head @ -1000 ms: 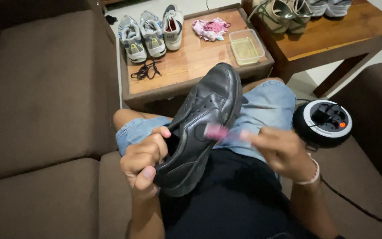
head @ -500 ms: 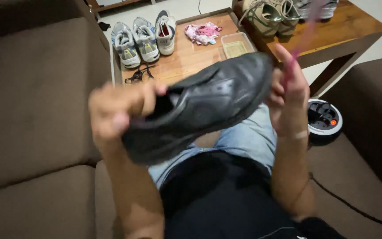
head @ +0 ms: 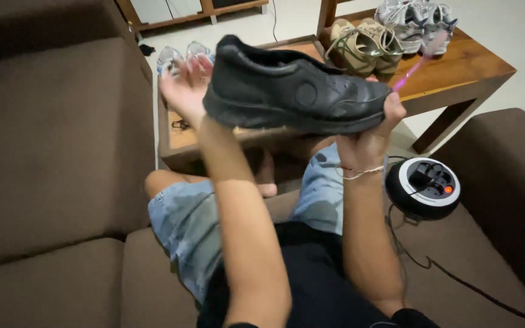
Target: Brushing a black shoe with a pink toothbrush while sitting on a sofa.
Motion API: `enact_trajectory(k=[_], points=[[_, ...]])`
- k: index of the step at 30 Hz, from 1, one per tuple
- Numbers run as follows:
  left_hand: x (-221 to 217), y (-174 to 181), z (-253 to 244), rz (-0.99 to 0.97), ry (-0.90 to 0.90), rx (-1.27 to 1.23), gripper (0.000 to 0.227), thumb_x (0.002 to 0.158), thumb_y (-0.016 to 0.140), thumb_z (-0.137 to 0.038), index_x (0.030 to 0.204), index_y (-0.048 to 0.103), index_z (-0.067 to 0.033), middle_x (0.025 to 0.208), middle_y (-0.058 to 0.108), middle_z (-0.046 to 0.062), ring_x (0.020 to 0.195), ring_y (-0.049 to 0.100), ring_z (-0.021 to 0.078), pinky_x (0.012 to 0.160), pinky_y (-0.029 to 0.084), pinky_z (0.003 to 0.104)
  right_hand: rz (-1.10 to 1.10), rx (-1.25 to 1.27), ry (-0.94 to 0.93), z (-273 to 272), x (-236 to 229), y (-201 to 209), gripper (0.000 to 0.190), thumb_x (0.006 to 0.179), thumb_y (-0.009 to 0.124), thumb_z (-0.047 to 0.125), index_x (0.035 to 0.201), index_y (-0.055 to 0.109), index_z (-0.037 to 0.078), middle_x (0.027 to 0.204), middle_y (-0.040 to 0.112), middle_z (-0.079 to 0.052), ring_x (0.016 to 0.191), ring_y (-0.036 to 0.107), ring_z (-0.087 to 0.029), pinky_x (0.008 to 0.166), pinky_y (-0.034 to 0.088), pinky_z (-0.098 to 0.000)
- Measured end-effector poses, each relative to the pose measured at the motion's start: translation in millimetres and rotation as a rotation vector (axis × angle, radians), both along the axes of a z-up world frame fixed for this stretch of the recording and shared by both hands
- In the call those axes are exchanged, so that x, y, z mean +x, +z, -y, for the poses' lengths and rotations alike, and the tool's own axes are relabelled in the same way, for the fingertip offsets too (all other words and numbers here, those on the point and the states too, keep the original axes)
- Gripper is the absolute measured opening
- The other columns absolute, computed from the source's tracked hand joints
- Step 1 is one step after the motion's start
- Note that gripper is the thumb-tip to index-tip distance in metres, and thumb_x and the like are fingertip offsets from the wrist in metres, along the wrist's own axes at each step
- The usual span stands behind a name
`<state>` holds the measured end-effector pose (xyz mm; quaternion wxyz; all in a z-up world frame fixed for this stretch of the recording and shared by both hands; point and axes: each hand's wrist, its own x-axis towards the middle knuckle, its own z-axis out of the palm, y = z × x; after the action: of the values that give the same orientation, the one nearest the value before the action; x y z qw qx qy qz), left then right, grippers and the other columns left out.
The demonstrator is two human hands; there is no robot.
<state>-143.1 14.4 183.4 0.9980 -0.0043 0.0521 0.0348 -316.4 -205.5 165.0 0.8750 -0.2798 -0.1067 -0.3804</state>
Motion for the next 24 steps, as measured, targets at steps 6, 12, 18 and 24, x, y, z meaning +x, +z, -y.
enact_trajectory(k=[6,12,18,24], points=[[-107.4,-31.8,128.0,0.347,-0.158,0.432,0.073,0.095,0.052,-0.085,0.129,0.067,-0.0227,0.13,0.068,0.005,0.124,0.062,0.0228,0.113,0.048,0.05,-0.22,-0.034,-0.282,-39.5,29.0,-41.7,0.045,0.091,0.073,0.049,0.122,0.057,0.02,0.103,0.061,-0.003,0.088,0.065,-0.016,0.082,0.064,-0.0336],[-87.1,-14.1,77.4,0.363,-0.073,0.561,0.05,0.099,0.07,-0.052,0.125,0.072,-0.0094,0.118,0.073,0.018,0.107,0.073,0.0291,0.092,0.064,0.043,-0.445,-0.602,-0.117,-17.4,-29.9,-13.1,0.042,0.104,0.053,0.047,0.137,0.05,0.02,0.075,0.042,0.011,0.058,0.038,0.005,0.051,0.028,-0.0079],[-141.0,58.4,1.6,0.497,-0.407,0.971,0.061,0.098,0.045,-0.048,0.131,0.063,0.0007,0.123,0.074,0.02,0.111,0.074,0.0312,0.097,0.062,0.044,-0.059,-1.482,-0.318,12.2,-61.2,-8.9,0.041,0.106,0.055,-0.006,0.146,0.054,0.0,0.127,0.07,-0.016,0.101,0.068,-0.027,0.086,0.052,-0.0374],[-164.3,71.3,-8.8,0.299,-0.6,1.039,0.063,0.092,0.056,-0.032,0.149,0.05,-0.006,0.141,0.063,0.014,0.126,0.063,0.0259,0.107,0.053,0.035,-0.03,-1.434,-0.56,-10.9,-64.5,-2.9,0.039,0.11,0.051,-0.012,0.147,0.056,0.002,0.085,0.047,-0.01,0.073,0.041,-0.023,0.068,0.034,-0.0359]])
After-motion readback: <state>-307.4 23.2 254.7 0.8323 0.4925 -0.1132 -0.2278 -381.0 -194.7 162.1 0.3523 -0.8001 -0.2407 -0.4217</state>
